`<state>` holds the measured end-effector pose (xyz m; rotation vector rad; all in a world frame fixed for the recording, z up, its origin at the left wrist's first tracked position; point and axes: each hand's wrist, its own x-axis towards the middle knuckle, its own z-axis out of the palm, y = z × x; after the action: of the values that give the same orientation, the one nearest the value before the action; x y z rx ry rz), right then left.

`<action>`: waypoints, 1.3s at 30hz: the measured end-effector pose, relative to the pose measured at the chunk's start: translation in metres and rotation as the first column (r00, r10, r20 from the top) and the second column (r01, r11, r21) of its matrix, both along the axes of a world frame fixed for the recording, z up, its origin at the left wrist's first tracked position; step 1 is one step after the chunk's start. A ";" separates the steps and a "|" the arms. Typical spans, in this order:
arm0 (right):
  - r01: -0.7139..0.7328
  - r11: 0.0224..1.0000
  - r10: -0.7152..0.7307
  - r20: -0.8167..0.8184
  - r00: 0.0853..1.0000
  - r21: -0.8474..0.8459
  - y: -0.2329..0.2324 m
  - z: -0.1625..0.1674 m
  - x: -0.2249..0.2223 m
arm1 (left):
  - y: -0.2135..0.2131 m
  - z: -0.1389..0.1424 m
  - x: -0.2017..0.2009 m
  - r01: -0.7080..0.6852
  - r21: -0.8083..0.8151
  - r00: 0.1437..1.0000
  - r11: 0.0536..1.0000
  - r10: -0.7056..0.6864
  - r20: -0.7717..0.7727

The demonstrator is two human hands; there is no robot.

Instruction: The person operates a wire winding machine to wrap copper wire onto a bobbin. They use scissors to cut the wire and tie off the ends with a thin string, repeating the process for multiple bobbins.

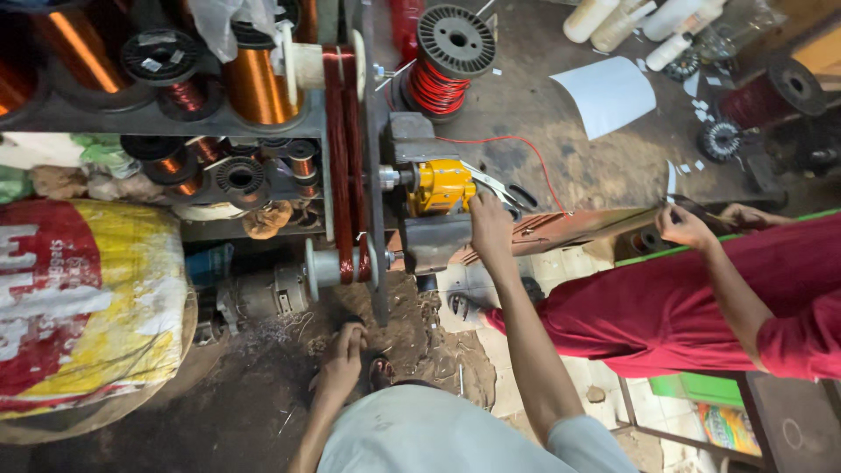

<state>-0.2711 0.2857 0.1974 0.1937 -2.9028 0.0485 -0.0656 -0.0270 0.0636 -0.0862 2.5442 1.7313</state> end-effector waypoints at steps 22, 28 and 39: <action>0.035 0.421 0.279 0.166 0.946 -0.907 -0.173 -0.026 0.223 | -0.079 0.137 -0.084 -0.149 -0.091 0.923 0.985 0.105 -0.369; -0.034 0.459 0.286 0.111 0.952 -0.888 -0.184 -0.033 0.226 | -0.058 0.231 -0.113 0.207 0.024 0.830 0.978 -0.163 -0.534; 0.264 0.347 -0.391 0.117 0.913 -0.900 -0.021 0.025 0.118 | -0.049 0.226 -0.127 0.208 -0.061 0.897 0.976 -0.215 -0.387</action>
<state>-0.1531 0.2643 0.2225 -0.5758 -2.2695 1.4514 -0.1927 -0.0762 0.2891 0.5744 2.6997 1.7878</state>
